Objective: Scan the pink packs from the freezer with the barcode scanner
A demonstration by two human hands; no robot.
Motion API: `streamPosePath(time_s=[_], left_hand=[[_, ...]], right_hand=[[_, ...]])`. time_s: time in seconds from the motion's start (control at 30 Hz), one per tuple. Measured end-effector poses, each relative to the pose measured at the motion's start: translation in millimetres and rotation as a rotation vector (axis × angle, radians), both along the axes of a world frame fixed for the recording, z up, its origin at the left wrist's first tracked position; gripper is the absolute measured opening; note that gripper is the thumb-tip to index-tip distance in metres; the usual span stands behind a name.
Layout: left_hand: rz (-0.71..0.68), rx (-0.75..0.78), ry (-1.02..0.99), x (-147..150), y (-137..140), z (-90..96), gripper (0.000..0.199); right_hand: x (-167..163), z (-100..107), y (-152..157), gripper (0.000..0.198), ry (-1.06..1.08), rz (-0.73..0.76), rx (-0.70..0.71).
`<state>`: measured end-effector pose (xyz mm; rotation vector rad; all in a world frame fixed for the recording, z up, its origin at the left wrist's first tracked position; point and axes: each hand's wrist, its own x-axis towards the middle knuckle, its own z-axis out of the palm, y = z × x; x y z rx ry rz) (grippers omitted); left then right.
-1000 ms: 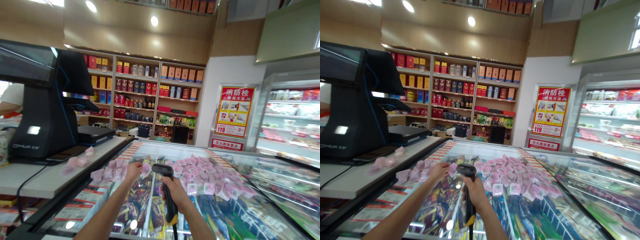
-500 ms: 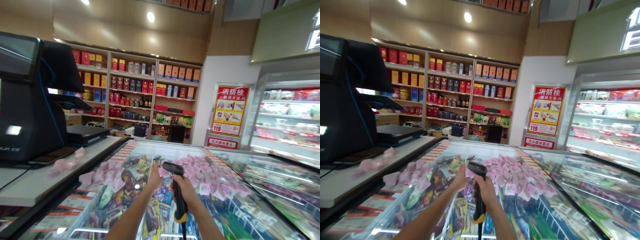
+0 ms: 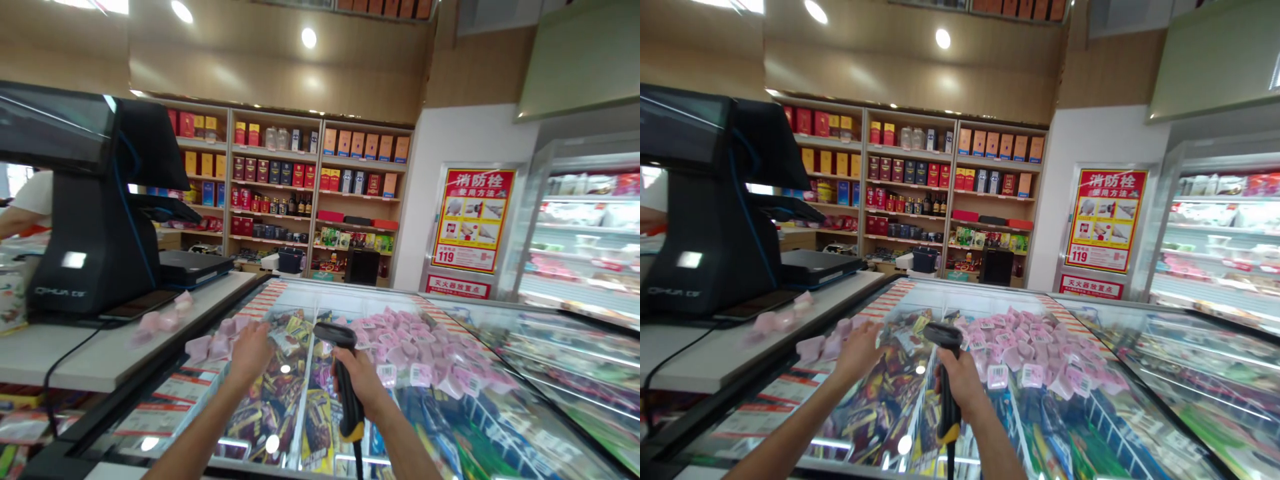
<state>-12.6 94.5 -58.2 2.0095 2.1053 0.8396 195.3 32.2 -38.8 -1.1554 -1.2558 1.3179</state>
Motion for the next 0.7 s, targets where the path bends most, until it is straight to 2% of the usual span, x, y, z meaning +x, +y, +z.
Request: streamPosePath(time_s=[0.07, 0.17, 0.5, 0.7], left_hand=[[0.026, -0.025, -0.025, -16.5, -7.3, 1.2, 0.033], [0.024, -0.086, -0.122, -23.0, -6.5, -0.4, 0.028], [-0.015, -0.280, -0.754, 0.3, 28.5, 9.3, 0.030], [-0.027, -0.293, -0.935, 9.1, 36.9, 9.0, 0.029]], right_hand=[[-7.4, 0.0, -1.7, 0.033, -0.003, 0.021, 0.006], [-14.6, 1.6, -4.4, 0.032, -0.027, 0.040, 0.007], [-17.9, 3.5, -8.9, 0.029, -0.046, 0.051, -0.002], [-13.6, 3.3, -7.3, 0.026, -0.011, 0.040, -0.019]])
